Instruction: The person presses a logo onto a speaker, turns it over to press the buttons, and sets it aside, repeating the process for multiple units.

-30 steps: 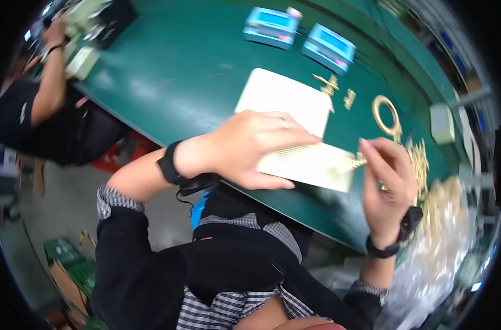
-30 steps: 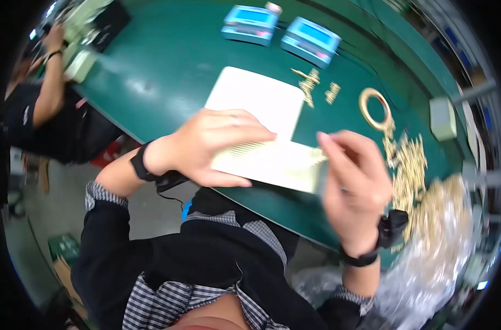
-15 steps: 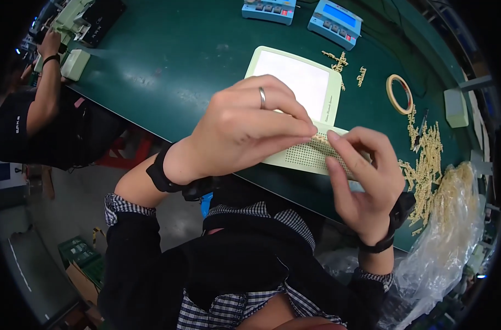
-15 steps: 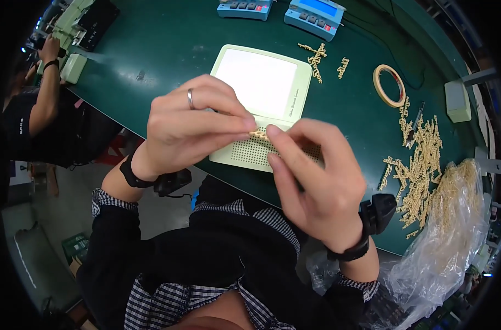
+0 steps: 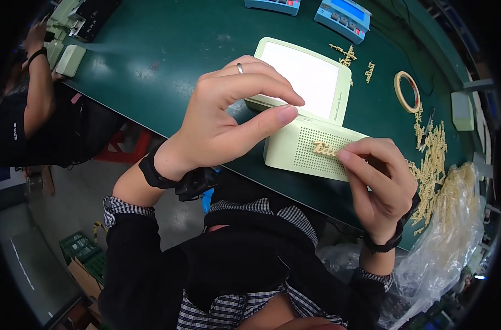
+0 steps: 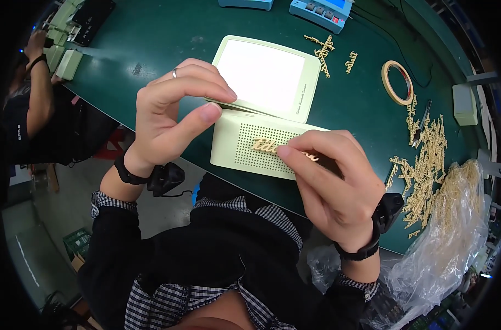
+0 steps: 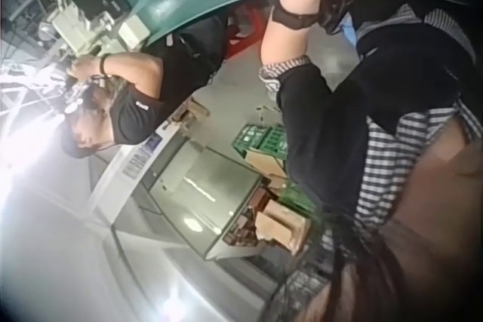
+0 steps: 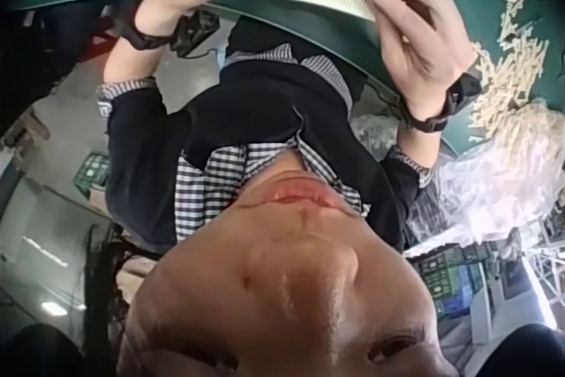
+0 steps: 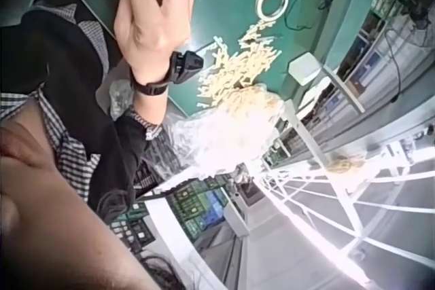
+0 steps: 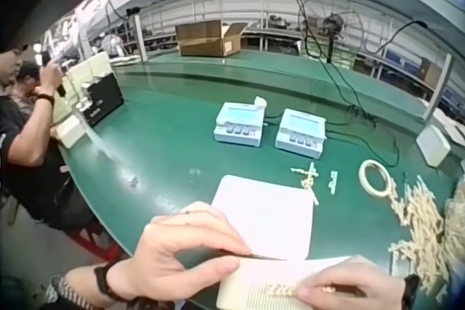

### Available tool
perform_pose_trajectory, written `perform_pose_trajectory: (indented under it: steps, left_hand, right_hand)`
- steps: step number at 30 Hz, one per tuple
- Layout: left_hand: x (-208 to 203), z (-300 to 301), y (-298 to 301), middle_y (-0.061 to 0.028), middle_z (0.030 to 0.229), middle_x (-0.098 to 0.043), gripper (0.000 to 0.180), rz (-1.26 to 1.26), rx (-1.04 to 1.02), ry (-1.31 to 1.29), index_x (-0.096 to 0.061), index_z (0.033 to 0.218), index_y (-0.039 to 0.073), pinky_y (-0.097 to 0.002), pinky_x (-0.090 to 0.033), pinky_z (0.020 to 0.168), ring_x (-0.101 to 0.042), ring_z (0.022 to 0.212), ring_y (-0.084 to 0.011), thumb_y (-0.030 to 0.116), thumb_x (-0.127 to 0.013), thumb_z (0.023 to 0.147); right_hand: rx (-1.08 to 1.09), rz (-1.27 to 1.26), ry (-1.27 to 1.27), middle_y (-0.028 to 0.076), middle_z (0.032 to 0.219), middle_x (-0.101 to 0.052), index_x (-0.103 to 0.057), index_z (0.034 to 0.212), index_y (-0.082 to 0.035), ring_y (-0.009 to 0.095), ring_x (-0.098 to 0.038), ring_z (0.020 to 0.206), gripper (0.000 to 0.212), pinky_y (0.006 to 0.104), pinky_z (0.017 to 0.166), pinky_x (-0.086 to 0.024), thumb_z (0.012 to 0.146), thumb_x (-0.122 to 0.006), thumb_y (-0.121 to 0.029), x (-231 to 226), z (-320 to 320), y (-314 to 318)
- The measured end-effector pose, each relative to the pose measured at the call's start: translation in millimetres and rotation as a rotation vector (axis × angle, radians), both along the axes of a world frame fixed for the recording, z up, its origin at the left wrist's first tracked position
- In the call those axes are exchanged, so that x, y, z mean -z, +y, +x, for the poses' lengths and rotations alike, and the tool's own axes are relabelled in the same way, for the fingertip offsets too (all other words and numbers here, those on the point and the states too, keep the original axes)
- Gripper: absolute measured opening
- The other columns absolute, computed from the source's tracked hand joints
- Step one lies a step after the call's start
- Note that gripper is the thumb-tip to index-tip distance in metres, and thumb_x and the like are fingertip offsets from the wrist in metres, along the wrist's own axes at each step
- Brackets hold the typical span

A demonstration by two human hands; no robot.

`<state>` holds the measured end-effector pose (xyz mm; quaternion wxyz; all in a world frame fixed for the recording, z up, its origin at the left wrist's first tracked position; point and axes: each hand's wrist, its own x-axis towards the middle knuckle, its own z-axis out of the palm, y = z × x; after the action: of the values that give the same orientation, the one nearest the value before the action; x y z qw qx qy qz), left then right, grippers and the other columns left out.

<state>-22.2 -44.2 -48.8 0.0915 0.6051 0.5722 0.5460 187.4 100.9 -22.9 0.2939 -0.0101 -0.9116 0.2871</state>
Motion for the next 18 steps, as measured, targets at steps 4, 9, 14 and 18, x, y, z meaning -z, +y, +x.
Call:
perform_pose_trajectory:
  steps: [4, 9, 14, 18]
  left_hand:
    - [0, 1, 0, -0.0113, 0.093, -0.071, 0.017, -0.004, 0.022, 0.024, -0.072, 0.095, 0.0, -0.0355, -0.048, 0.087, -0.064, 0.094, -0.0235, 0.006, -0.068, 0.08]
    - [2, 8, 7, -0.0113, 0.101, -0.07, 0.025, -0.071, 0.134, -0.061, -0.07, 0.104, 0.001, -0.0331, -0.049, 0.089, -0.064, 0.097, -0.0217, 0.006, -0.07, 0.08]
    - [-8, 22, 17, -0.0098, 0.107, -0.068, 0.033, -0.477, 0.264, -0.388, -0.066, 0.114, 0.002, -0.028, -0.05, 0.089, -0.064, 0.101, -0.016, 0.009, -0.074, 0.082]
    - [-11, 18, 21, -0.0081, 0.108, -0.068, 0.036, -0.569, 0.333, -0.462, -0.065, 0.117, 0.003, -0.0261, -0.05, 0.089, -0.063, 0.1, -0.0128, 0.012, -0.075, 0.083]
  right_hand:
    - [-0.002, 0.024, -0.026, 0.011, 0.094, -0.065, -0.073, 0.096, 0.0, 0.025, -0.062, 0.078, 0.032, 0.0308, 0.067, -0.051, 0.066, -0.069, 0.011, -2, 2, -1]
    - [0.001, 0.086, -0.067, 0.011, 0.094, -0.065, -0.073, 0.095, -0.001, 0.028, -0.061, 0.083, 0.032, 0.033, 0.07, -0.051, 0.065, -0.068, 0.01, -4, 4, -2]
    - [-0.048, 0.083, -0.176, 0.011, 0.098, -0.065, -0.073, 0.099, -0.002, 0.03, -0.06, 0.091, 0.035, 0.0338, 0.078, -0.049, 0.064, -0.072, 0.004, -15, 7, 8]
    - [-0.024, -0.092, -0.187, 0.01, 0.104, -0.064, -0.072, 0.102, -0.002, 0.028, -0.059, 0.096, 0.037, 0.0317, 0.084, -0.048, 0.065, -0.076, -0.002, -13, 6, 14]
